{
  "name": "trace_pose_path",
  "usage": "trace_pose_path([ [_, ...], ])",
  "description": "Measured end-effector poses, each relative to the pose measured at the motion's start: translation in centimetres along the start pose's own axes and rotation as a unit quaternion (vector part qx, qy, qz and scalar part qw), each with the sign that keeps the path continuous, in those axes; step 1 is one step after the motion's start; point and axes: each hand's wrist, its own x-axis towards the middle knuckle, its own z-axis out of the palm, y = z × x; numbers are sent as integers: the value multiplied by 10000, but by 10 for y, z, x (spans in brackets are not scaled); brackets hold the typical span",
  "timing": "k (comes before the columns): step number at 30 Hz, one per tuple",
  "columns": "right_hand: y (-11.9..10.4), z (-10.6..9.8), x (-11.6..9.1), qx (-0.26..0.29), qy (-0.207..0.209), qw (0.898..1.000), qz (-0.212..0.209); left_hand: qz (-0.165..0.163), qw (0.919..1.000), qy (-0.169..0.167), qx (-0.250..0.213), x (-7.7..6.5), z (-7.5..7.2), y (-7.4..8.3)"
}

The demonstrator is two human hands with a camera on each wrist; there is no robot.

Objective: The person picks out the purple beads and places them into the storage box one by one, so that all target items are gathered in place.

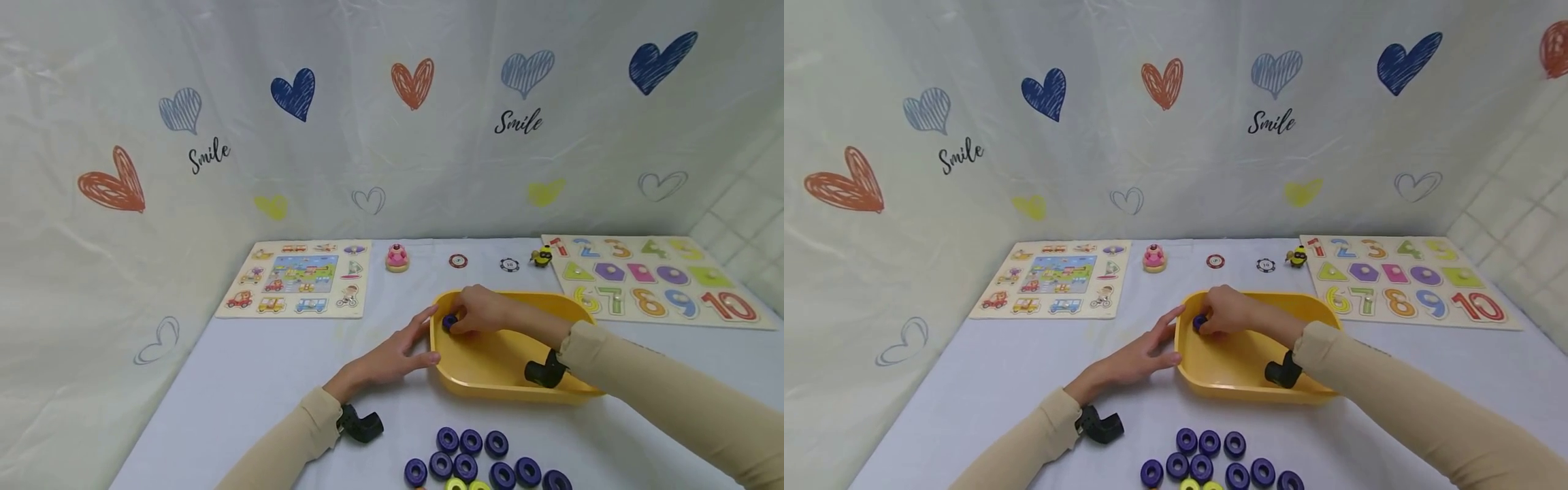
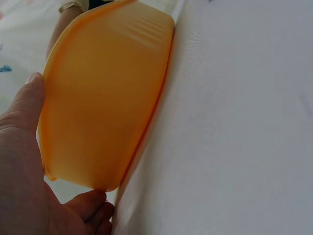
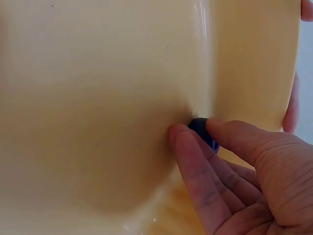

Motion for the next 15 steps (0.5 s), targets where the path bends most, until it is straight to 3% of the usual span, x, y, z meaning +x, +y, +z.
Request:
trace_pose_path([
  [9, 2, 0, -4, 77, 270, 9993, -239, -17, 10000, 13, 89, 4, 3, -7],
  [15, 3, 0, -5, 338, 264, 9990, -107, -28, 10000, 36, 30, 4, 4, -8],
])
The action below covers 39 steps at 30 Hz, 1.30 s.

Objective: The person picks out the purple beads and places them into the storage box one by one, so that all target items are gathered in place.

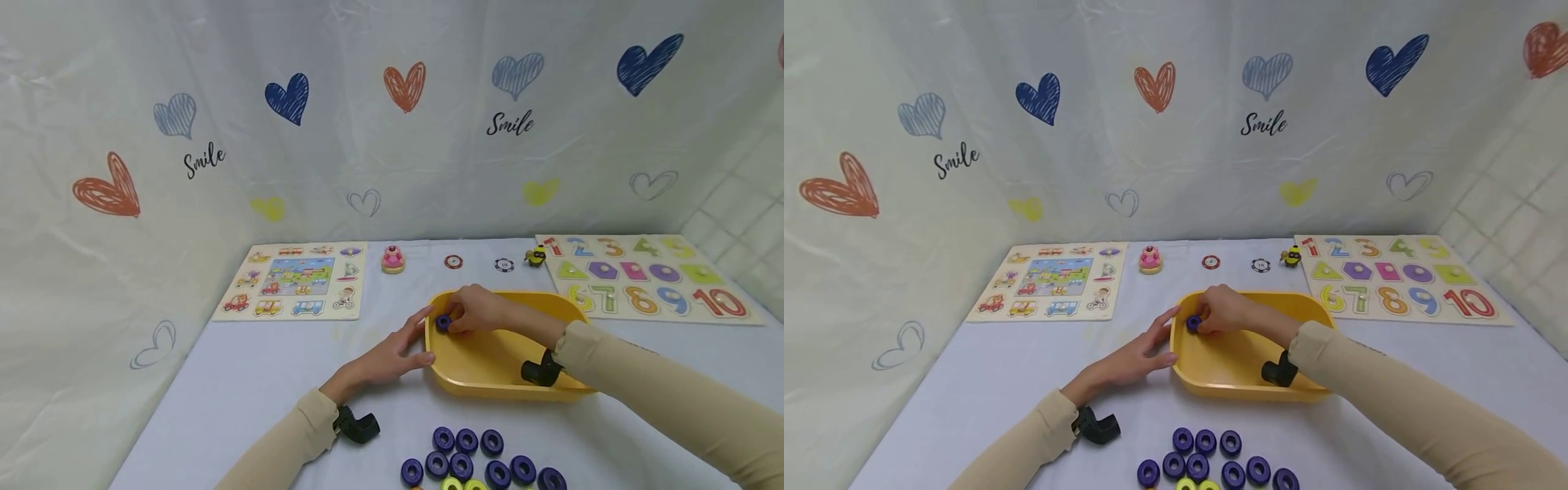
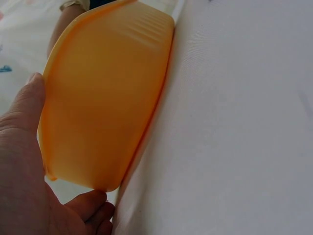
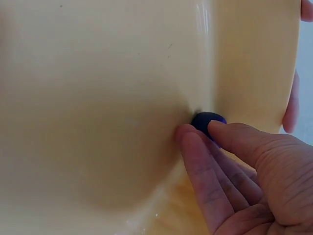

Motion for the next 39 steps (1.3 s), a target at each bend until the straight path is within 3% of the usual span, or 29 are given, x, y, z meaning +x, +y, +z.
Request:
trace_pose_path([
  [5, 0, -1, -3, -69, -56, 10000, 14, -38, 10000, -14, 38, -1, 1, -1],
  [11, -13, -15, -23, -303, -100, 9989, -342, -52, 10000, 22, 39, -2, -2, 1],
  [16, -30, -14, -60, -602, 52, 9953, -762, -34, 10000, 8, -30, -2, -3, -1],
  [21, -39, 0, -108, -795, 167, 9904, -1115, 82, 10000, 6, -49, 0, -3, -3],
  [26, -26, 20, -144, -138, -144, 9928, -1185, 214, 9998, 29, -12, 1, -6, -2],
  [29, -13, 32, -159, 246, -468, 9934, -1015, 220, 9997, 45, 7, 1, -8, -1],
  [34, 6, 48, -176, 375, -929, 9907, -921, 208, 9998, 32, -51, 1, -8, -1],
  [39, 17, 59, -181, 298, -910, 9916, -868, 286, 9995, 5, -163, 2, -5, -2],
])
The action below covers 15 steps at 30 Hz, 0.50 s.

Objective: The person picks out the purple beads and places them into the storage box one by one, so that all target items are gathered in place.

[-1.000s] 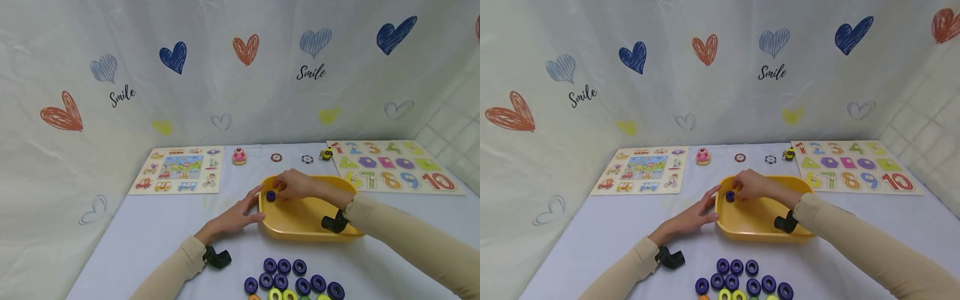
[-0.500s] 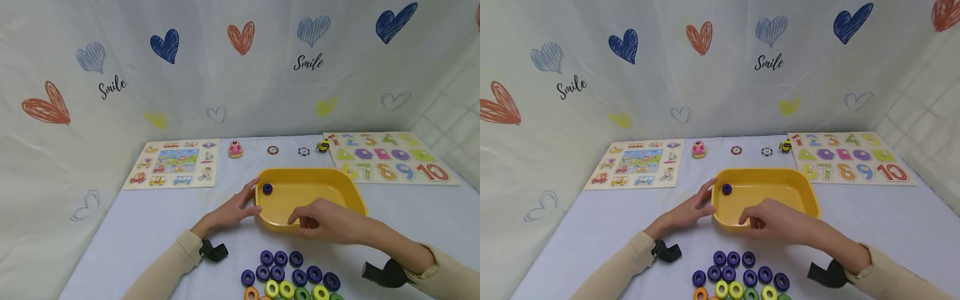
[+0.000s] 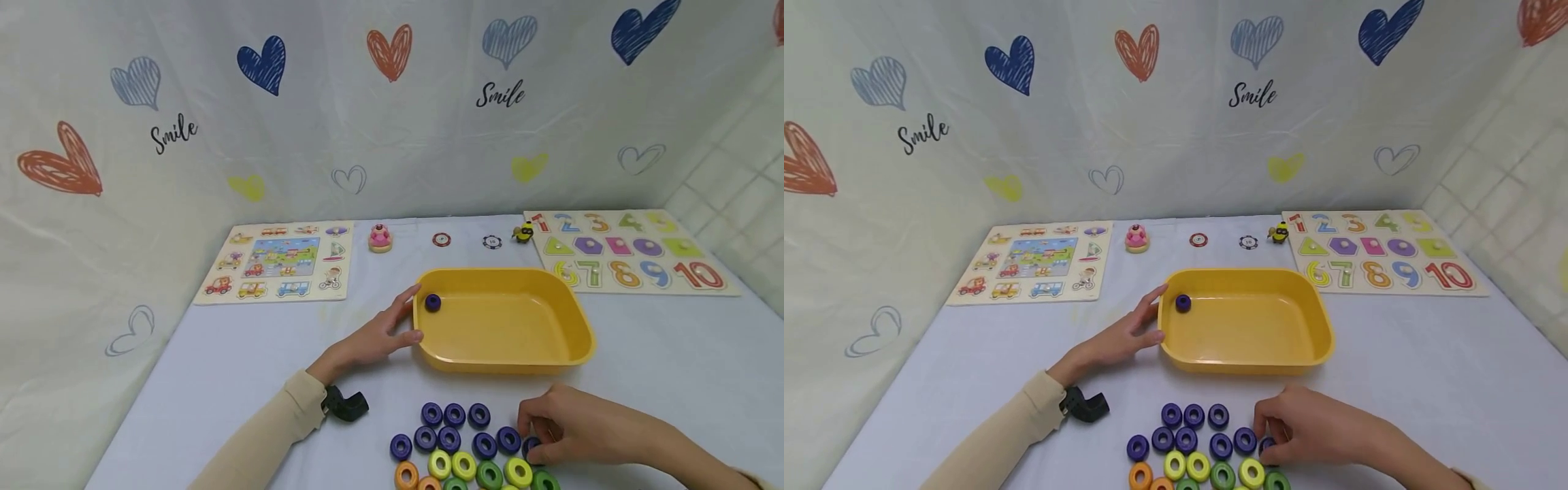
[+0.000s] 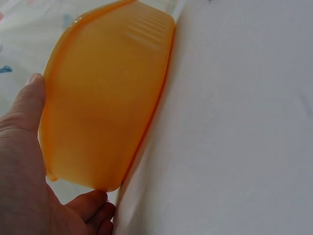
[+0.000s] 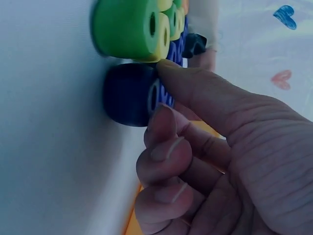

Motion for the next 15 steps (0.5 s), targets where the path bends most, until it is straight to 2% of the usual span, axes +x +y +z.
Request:
trace_pose_path([
  [5, 6, 1, -2, 35, 152, 9990, 416, -85, 10000, -1, -27, 0, 1, -1],
  [10, 15, -5, -11, 510, 33, 9950, 856, -123, 9999, 2, -16, 0, 1, -2],
  [12, 21, -8, -16, 772, -79, 9934, 851, -100, 9999, 11, 8, 1, 1, -3],
  [15, 31, -11, -22, 1042, -199, 9927, 576, -96, 10000, 11, 3, 1, 1, -3],
])
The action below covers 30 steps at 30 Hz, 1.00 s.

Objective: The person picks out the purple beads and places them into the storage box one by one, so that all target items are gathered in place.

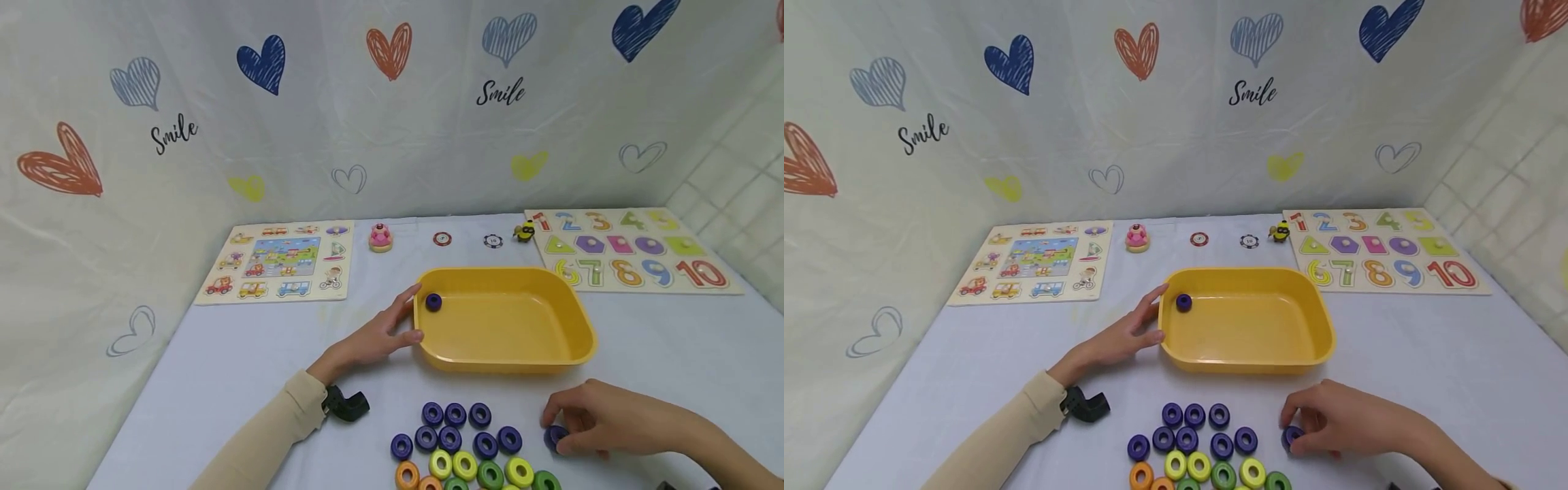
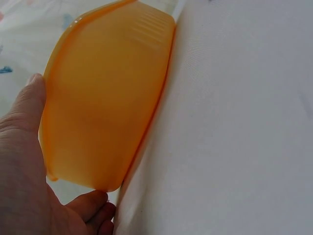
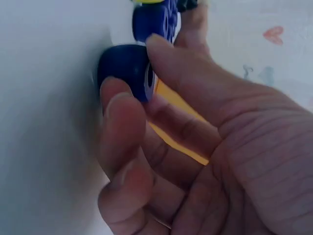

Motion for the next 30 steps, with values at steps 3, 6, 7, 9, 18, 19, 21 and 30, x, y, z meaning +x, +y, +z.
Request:
trace_pose_path([
  [3, 10, -3, -5, 286, -162, 9990, -290, 5, 10000, 0, 2, -1, 0, 1],
  [6, 16, -4, -8, 826, -382, 9953, -325, -38, 10000, 11, 25, -1, -1, 2],
  [7, 18, -4, -9, 1014, -454, 9932, -340, -40, 10000, 19, 40, -1, -1, 2],
  [9, 21, -4, -10, 1417, -616, 9874, -328, -38, 10000, 24, 43, -1, -2, 3],
  [18, 29, -5, -10, 2130, -989, 9710, -443, -6, 10000, 9, -15, -2, 0, 3],
  [19, 30, -5, -9, 2115, -972, 9716, -437, 2, 10000, 10, -23, -2, 0, 3],
  [21, 30, -6, -8, 2055, -905, 9736, -410, 13, 10000, 7, -28, -2, 0, 3],
  [30, 31, -7, -5, 1674, -657, 9826, -468, -32, 10000, 29, 55, -1, -1, 2],
])
